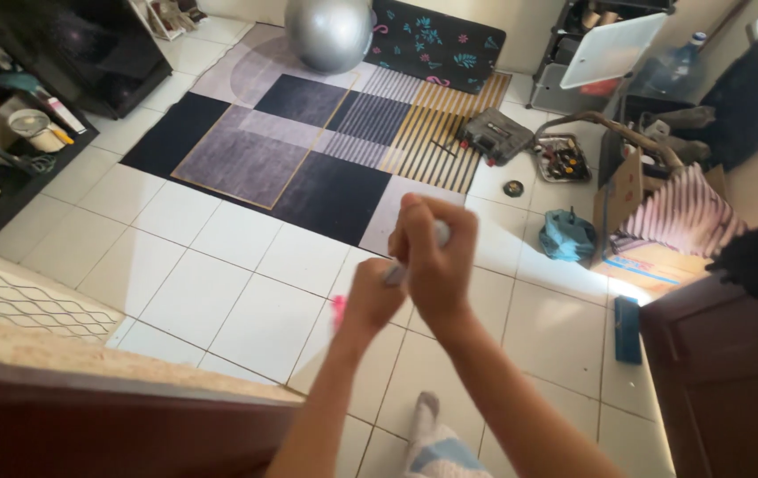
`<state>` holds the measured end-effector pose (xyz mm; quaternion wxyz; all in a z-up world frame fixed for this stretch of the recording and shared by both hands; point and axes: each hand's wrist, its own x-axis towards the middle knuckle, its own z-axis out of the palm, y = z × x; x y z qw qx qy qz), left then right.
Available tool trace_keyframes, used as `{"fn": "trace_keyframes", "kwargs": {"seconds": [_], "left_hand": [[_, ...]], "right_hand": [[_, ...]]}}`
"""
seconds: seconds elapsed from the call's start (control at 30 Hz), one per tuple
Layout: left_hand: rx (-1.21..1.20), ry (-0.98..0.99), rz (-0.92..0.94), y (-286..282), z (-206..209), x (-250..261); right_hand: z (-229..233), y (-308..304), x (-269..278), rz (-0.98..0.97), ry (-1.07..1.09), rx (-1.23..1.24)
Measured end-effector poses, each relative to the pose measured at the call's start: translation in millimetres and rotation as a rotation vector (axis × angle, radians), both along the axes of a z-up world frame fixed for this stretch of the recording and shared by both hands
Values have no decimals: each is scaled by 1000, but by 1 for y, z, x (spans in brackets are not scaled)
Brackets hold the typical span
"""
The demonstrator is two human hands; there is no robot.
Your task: The recorder is sweeping the tiled floor in a hallway or room using a pink broom.
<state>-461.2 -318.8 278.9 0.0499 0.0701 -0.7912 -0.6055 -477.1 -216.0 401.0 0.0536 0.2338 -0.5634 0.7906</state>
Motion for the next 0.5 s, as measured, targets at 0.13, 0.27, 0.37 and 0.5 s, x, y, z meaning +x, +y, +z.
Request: {"fn": "trace_keyframes", "kwargs": {"seconds": [0.13, 0.27, 0.37, 0.5], "left_hand": [[-410, 65, 231, -94, -94, -36], [-617, -32, 290, -179, -202, -56], [-450, 86, 270, -194, -233, -71], [-290, 291, 258, -171, -262, -128]], "right_hand": [[-109, -68, -53, 94, -90, -87], [-239, -130, -84, 222, -291, 61], [-277, -145, -96, 308, -230, 234], [-285, -137, -153, -59, 18, 191]]}}
